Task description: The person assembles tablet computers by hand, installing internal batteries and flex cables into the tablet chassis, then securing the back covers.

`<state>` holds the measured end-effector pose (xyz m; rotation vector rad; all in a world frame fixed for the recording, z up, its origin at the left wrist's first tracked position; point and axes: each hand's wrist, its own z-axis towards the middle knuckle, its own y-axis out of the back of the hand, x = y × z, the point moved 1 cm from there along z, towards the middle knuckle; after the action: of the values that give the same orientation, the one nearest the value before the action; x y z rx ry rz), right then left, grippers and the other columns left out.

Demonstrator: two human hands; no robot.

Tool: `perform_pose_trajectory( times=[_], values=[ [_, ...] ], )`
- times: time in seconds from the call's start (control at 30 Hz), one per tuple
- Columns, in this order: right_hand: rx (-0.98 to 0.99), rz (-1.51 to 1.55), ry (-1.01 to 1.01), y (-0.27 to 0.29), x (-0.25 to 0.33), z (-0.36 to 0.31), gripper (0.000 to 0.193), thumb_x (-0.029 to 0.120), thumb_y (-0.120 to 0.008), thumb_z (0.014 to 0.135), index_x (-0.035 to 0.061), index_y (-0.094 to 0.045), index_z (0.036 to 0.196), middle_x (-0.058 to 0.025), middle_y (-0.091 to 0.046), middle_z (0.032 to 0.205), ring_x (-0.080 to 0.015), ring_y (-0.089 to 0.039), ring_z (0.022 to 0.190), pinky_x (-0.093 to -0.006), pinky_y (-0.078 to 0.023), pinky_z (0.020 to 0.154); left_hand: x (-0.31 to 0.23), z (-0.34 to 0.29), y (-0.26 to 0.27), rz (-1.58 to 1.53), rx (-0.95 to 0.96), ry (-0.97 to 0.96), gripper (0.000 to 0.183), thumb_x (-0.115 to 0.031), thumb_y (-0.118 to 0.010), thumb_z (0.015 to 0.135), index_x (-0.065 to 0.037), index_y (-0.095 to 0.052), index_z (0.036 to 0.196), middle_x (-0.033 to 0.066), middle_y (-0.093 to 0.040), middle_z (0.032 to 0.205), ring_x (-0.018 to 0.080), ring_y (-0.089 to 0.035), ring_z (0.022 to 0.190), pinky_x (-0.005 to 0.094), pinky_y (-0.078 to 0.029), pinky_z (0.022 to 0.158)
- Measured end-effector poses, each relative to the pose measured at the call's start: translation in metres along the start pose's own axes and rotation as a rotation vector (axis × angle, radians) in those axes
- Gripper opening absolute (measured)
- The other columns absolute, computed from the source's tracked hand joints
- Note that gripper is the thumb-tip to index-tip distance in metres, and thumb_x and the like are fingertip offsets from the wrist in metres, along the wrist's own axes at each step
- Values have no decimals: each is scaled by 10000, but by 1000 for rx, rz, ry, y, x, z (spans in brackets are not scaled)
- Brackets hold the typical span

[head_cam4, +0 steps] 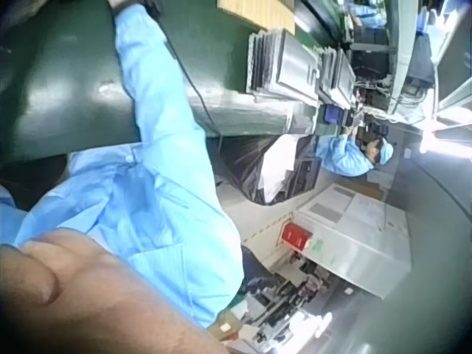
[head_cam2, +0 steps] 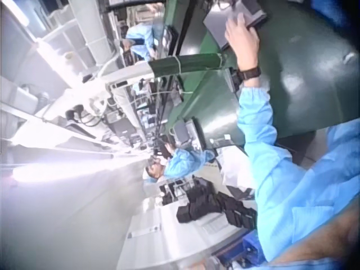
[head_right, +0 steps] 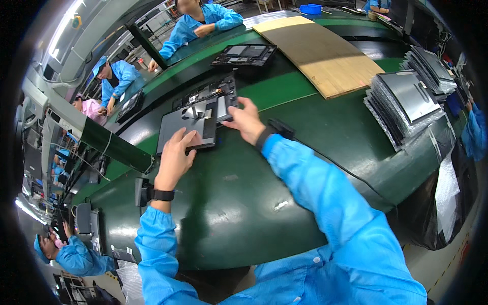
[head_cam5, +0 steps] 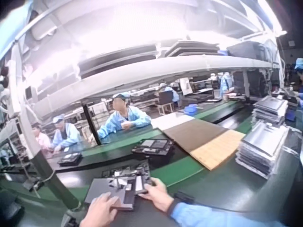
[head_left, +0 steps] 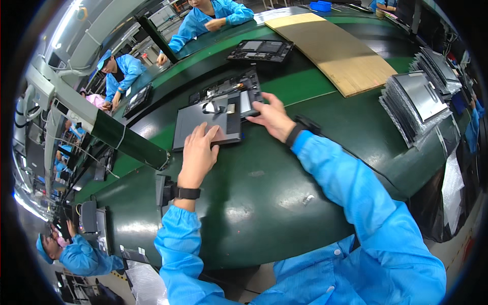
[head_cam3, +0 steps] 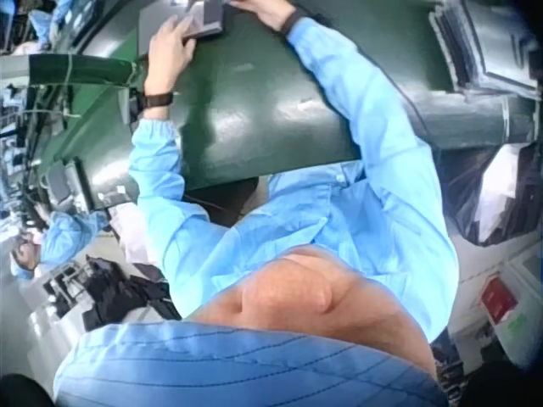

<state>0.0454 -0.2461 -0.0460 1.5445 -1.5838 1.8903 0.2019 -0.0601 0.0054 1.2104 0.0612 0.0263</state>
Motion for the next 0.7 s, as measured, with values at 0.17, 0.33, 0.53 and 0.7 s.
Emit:
perform_pose_trajectory(
  times=[0.17,0.33,0.53,0.7],
  values=[
    [-2,106,-70,-49,-45,91,576,30,-619,949,50,-404,1482,-143,-614,1241,-261,-673,1026,-428,-640,807,56,29,-42,-87,-50,196,477,72,-522,866,-55,-648,1308,210,-627,1262,399,-610,1165,497,-519,962],
    [-81,-1124,812,-37,-19,61,471,56,-611,821,-40,-566,1280,-272,-600,1221,-473,-529,1222,-569,-471,1017,59,30,-40,70,130,336,458,27,-527,875,-25,-616,1321,213,-569,1329,410,-545,1246,567,-459,1024],
    [-489,-1061,788,126,68,74,421,71,-562,876,-30,-587,1283,-269,-633,1241,-430,-611,1135,-489,-485,1020,-14,176,-96,-613,-93,258,550,-256,-650,953,59,-527,1387,253,-614,1324,378,-613,1215,417,-471,1056],
    [-351,-886,708,97,51,63,415,82,-598,887,-13,-563,1290,-215,-618,1187,-331,-636,1058,-430,-515,953,-7,314,-177,-1328,-133,897,970,-589,-735,878,146,-440,1439,268,-384,1568,411,-356,1450,530,-400,1102]
  ],
)
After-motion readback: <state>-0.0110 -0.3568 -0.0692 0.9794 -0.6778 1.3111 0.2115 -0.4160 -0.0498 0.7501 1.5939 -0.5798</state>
